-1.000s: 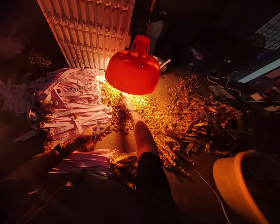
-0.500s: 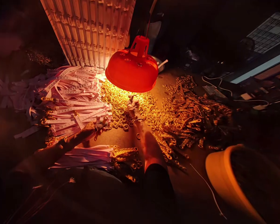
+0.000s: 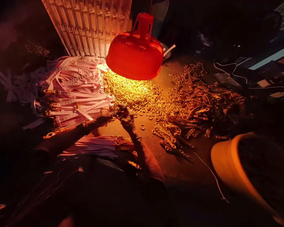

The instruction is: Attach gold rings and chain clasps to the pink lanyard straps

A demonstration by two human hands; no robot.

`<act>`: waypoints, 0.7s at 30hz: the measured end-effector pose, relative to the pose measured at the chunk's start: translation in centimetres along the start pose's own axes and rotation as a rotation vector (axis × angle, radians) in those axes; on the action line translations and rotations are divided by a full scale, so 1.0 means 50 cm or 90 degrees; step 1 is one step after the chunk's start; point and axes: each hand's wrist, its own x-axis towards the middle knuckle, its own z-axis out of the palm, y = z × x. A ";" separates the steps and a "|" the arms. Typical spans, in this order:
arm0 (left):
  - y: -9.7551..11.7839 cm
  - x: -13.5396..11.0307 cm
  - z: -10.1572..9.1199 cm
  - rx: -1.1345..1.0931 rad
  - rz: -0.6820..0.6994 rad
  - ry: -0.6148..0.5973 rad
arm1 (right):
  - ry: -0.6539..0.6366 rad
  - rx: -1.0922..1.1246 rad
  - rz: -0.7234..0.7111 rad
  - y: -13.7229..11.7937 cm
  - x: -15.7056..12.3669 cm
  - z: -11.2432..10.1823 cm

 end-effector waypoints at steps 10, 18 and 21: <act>-0.022 -0.016 -0.051 0.053 -0.034 0.011 | -0.002 -0.087 0.036 0.019 0.002 -0.018; 0.005 -0.033 -0.033 0.066 -0.097 0.043 | -0.006 0.100 0.202 0.043 -0.001 -0.012; 0.010 -0.046 -0.021 0.068 -0.033 0.036 | 0.014 0.086 0.184 0.025 -0.008 0.001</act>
